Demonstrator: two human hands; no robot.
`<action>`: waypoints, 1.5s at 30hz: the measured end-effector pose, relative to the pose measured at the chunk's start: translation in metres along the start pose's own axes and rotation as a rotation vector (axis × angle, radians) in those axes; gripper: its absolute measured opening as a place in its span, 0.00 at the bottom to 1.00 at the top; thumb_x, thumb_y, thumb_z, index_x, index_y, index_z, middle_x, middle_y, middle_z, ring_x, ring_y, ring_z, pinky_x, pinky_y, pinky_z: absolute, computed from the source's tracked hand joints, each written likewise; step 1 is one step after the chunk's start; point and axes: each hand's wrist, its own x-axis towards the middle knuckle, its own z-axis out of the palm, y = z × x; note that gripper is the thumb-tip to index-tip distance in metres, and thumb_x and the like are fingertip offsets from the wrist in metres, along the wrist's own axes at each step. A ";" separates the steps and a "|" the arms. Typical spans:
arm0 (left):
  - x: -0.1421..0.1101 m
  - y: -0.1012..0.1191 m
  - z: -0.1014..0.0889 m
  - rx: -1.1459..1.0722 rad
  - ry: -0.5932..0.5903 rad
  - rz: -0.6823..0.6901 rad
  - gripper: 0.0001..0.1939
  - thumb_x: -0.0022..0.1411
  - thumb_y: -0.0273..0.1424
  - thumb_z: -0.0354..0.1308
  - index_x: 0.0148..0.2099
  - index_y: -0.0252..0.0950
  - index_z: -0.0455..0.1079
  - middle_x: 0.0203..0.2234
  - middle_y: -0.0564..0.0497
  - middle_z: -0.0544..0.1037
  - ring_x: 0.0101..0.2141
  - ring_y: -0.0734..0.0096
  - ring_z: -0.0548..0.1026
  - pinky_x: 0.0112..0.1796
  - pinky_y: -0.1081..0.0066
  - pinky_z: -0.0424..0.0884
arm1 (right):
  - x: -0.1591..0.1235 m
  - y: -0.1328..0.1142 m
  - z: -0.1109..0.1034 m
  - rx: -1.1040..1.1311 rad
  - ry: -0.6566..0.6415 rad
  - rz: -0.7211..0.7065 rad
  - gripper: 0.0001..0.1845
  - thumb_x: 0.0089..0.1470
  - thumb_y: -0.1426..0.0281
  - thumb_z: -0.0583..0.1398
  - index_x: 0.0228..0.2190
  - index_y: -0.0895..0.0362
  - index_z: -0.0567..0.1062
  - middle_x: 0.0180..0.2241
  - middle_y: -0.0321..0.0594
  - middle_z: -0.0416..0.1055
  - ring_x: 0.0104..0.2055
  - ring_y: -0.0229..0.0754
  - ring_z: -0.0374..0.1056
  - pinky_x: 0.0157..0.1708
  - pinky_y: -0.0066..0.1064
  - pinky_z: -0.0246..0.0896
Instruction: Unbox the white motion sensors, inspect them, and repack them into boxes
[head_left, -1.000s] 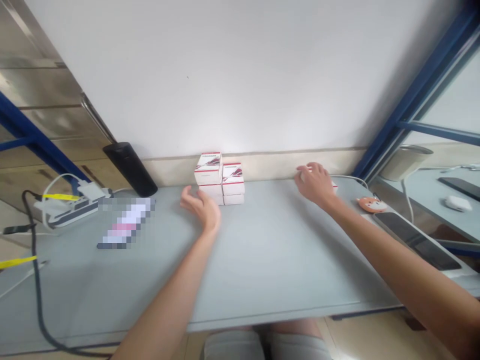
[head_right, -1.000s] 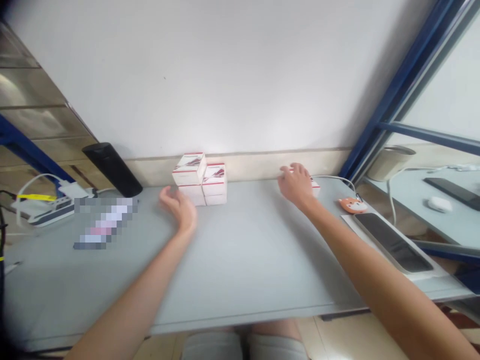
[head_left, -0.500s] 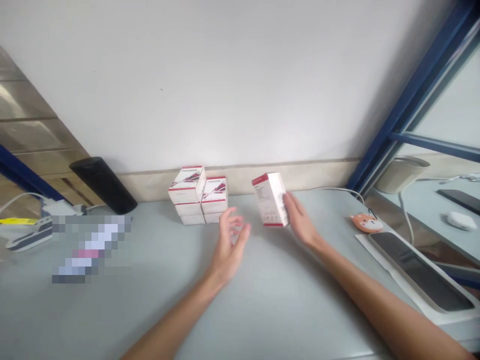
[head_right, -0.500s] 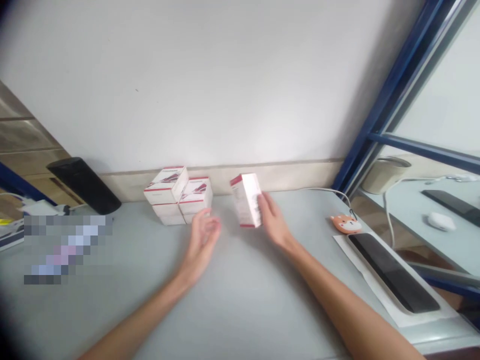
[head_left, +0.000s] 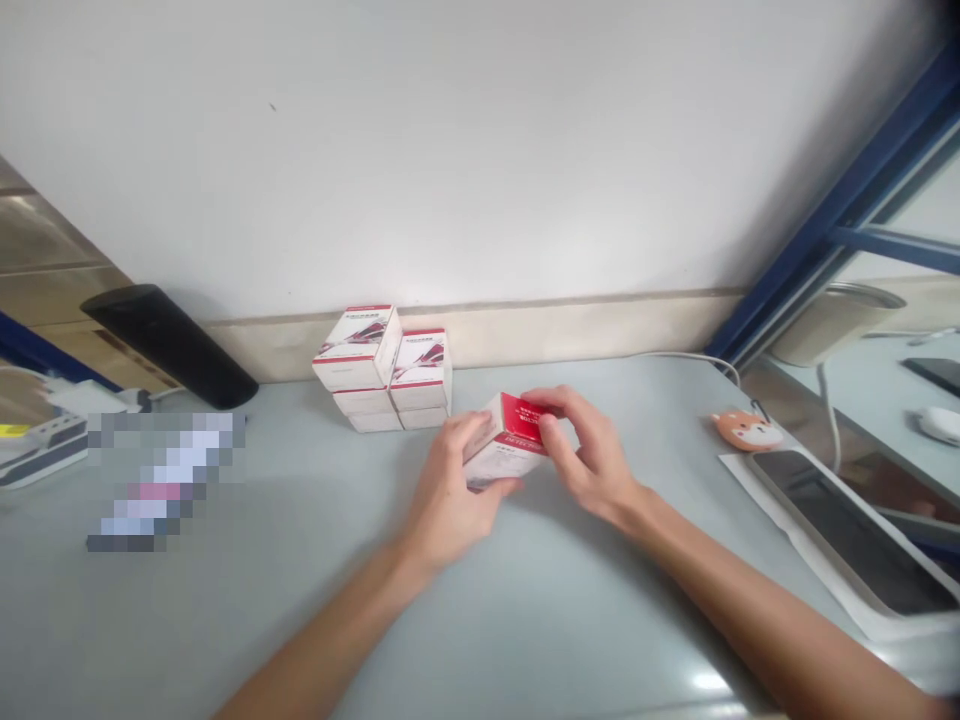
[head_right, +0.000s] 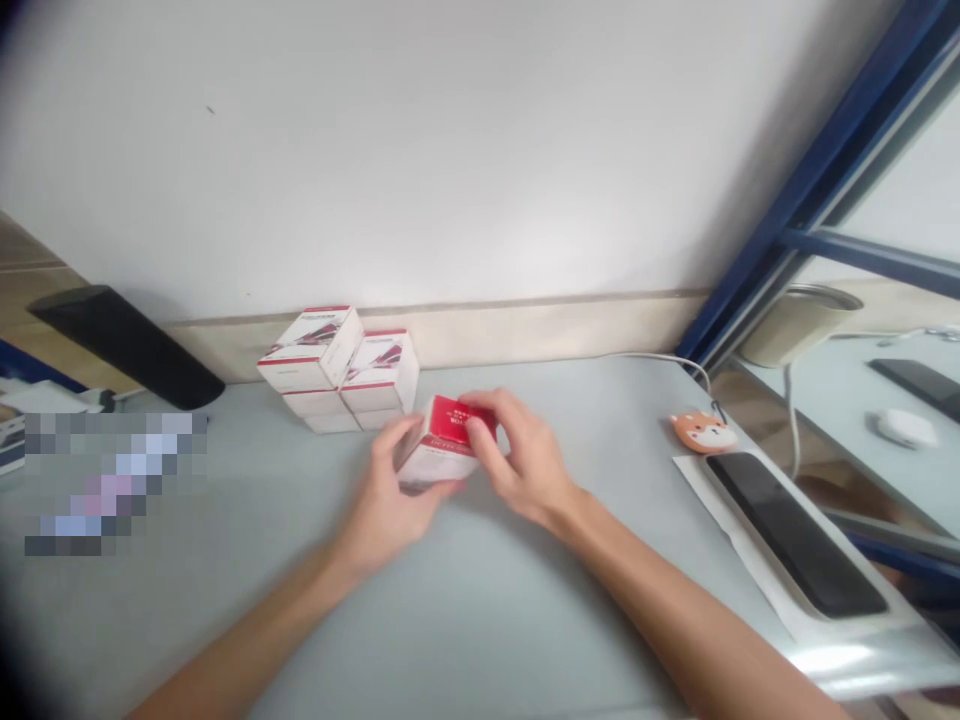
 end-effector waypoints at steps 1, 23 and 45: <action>0.000 -0.001 0.000 -0.002 -0.012 0.023 0.44 0.61 0.28 0.71 0.72 0.48 0.52 0.61 0.40 0.69 0.59 0.52 0.75 0.57 0.51 0.75 | 0.001 -0.001 -0.002 -0.042 -0.007 -0.037 0.13 0.74 0.64 0.52 0.50 0.51 0.74 0.44 0.43 0.78 0.43 0.43 0.75 0.44 0.37 0.70; 0.017 0.008 -0.016 0.166 -0.080 0.397 0.45 0.57 0.27 0.73 0.68 0.54 0.53 0.65 0.40 0.55 0.66 0.44 0.66 0.57 0.44 0.75 | 0.012 -0.008 -0.017 0.134 0.125 0.376 0.31 0.72 0.48 0.46 0.37 0.53 0.80 0.34 0.39 0.78 0.36 0.43 0.72 0.36 0.33 0.65; 0.034 0.036 -0.034 0.324 0.064 0.422 0.23 0.59 0.30 0.68 0.56 0.45 0.71 0.49 0.44 0.78 0.48 0.55 0.81 0.50 0.55 0.69 | -0.003 -0.026 -0.005 -0.103 -0.051 -0.231 0.16 0.68 0.68 0.54 0.53 0.51 0.75 0.51 0.49 0.71 0.51 0.49 0.71 0.49 0.46 0.71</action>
